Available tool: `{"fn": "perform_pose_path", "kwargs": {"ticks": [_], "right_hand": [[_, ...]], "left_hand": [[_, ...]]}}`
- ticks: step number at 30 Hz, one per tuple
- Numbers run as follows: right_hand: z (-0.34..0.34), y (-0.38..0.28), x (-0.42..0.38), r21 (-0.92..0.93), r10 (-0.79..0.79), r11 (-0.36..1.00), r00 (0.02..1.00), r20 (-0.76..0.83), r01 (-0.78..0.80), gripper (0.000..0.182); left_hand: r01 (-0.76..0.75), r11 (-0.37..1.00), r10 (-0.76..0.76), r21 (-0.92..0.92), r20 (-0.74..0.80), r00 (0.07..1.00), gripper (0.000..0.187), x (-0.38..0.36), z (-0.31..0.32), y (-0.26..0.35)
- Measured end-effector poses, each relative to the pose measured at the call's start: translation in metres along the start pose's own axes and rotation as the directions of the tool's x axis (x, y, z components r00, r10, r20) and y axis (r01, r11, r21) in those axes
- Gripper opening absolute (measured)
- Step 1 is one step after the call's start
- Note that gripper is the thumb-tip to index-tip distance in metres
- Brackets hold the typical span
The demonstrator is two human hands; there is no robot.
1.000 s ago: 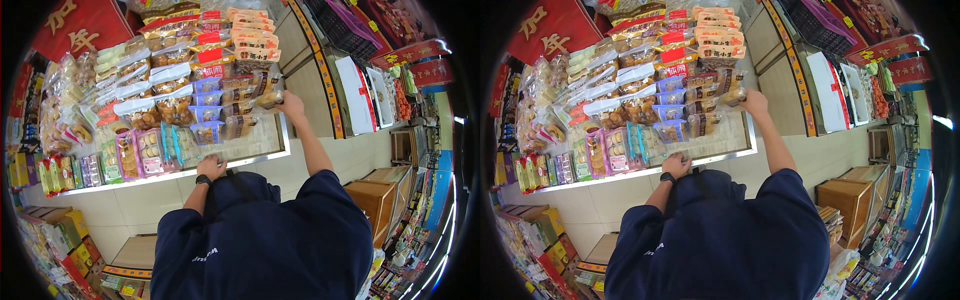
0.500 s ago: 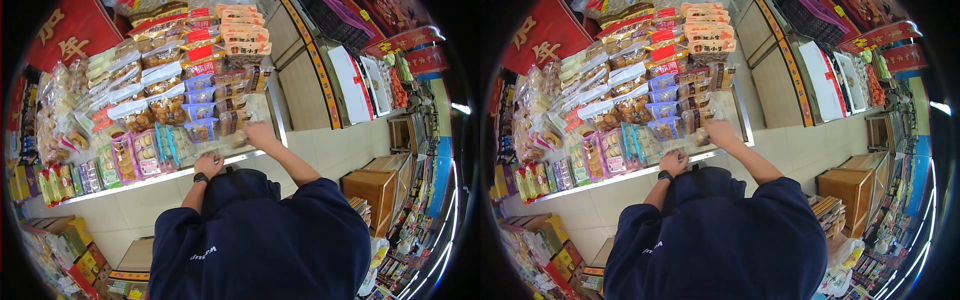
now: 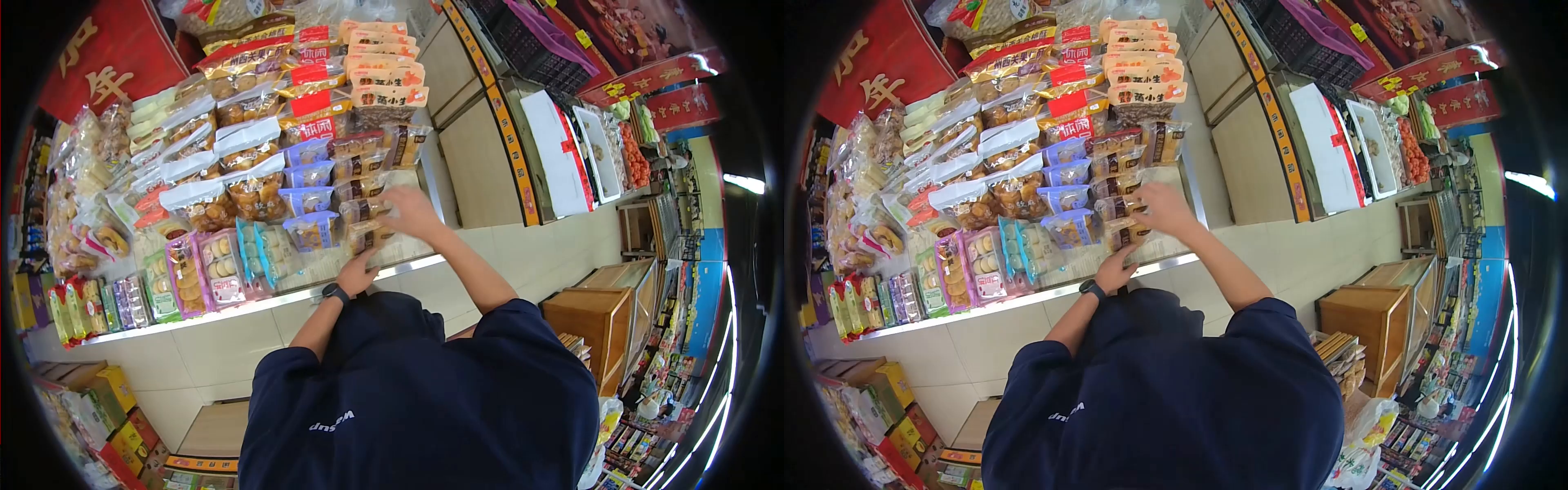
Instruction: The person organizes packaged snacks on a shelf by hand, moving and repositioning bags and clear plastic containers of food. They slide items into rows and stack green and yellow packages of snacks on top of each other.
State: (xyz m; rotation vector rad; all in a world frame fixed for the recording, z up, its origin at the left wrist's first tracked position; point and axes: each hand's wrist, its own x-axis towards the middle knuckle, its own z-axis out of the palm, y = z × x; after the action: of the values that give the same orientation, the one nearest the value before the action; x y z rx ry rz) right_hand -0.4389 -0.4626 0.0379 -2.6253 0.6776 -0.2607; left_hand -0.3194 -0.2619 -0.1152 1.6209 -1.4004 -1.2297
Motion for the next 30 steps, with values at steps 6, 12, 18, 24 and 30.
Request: {"fn": "perform_pose_path", "kwargs": {"ticks": [6,12,18,24,30], "right_hand": [[-0.030,0.109,0.080,-0.253,0.187,0.931,0.939,-0.288,-0.263,0.060],[-0.029,0.125,0.113,-0.471,0.367,0.803,0.926,-0.094,-0.366,0.080],[-0.027,0.130,0.108,-0.581,0.396,0.755,0.918,0.033,-0.305,0.062],[-0.029,0.143,0.063,-0.281,0.402,0.878,0.916,-0.006,-0.387,0.048],[-0.107,0.072,-0.020,-0.070,0.447,0.882,0.874,-0.189,-0.467,0.048]], "left_hand": [[-0.047,0.991,0.036,-0.128,-0.085,0.996,0.057,0.004,0.000,0.001],[-0.018,0.990,0.001,-0.139,-0.125,0.992,0.054,0.004,0.001,0.002],[0.026,0.983,-0.054,-0.184,-0.150,0.987,0.049,0.005,0.002,0.005],[0.141,0.958,-0.169,-0.249,-0.096,0.981,0.047,0.008,0.005,0.001],[0.162,0.954,-0.168,-0.252,-0.001,0.986,0.046,0.010,-0.004,-0.001]]}}
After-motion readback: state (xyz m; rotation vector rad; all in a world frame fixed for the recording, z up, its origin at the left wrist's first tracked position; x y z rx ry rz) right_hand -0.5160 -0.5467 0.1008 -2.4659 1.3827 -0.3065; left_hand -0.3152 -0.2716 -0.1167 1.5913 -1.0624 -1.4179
